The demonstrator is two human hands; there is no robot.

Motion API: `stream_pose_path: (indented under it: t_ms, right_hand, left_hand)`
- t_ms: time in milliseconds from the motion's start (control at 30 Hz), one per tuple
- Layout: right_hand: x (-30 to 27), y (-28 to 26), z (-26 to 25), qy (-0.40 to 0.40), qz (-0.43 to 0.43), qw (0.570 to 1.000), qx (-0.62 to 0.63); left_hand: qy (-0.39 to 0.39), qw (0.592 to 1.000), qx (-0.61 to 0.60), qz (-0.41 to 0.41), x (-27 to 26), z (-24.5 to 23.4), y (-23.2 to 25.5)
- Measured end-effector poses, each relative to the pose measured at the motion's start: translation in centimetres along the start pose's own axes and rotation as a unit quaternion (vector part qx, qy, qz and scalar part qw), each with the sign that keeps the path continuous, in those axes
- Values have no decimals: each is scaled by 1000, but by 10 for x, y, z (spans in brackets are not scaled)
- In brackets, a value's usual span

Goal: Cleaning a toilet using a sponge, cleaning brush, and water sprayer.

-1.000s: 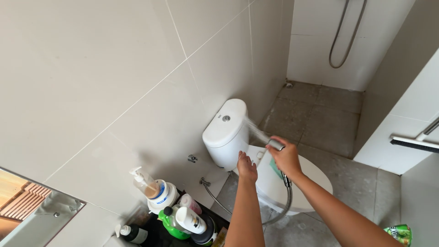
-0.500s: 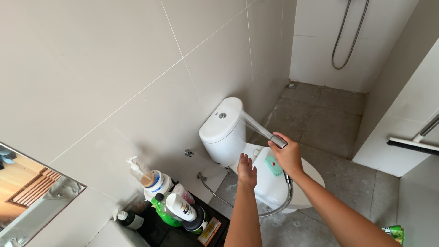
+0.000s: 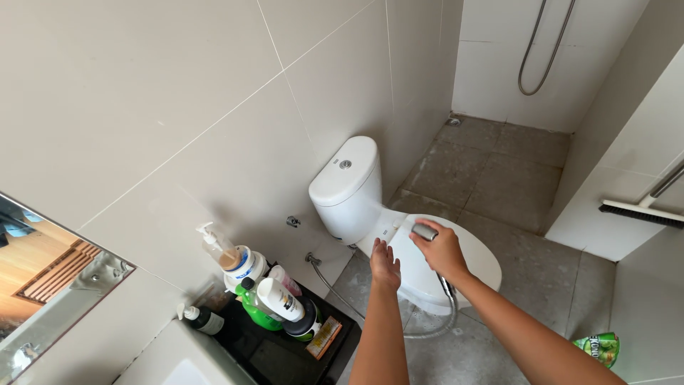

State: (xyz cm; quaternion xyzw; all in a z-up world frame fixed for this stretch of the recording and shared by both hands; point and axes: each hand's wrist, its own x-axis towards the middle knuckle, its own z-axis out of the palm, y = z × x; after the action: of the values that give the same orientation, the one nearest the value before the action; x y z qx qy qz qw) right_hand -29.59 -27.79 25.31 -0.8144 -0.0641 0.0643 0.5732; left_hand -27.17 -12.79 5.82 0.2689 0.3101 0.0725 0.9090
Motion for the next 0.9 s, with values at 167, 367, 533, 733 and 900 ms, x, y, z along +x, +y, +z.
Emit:
stream_pose_path:
  t_ms: [167, 367, 533, 733, 900]
  right_hand:
    - [-15, -2, 12, 33, -15, 999, -3]
    - [-31, -25, 36, -16, 14, 999, -26]
    - [-11, 51, 61, 88, -208, 972, -69]
    - [-59, -47, 52, -11, 78, 994, -79]
    - [-38, 43, 61, 130, -126, 980, -85]
  left_hand:
    - [16, 1000, -1, -2, 9, -23, 4]
    - [11, 1000, 11, -11, 7, -50, 12]
    - [8, 1000, 19, -10, 3, -62, 24]
    - [-7, 1000, 27, -14, -8, -64, 28]
    - [-3, 999, 21, -25, -7, -69, 27]
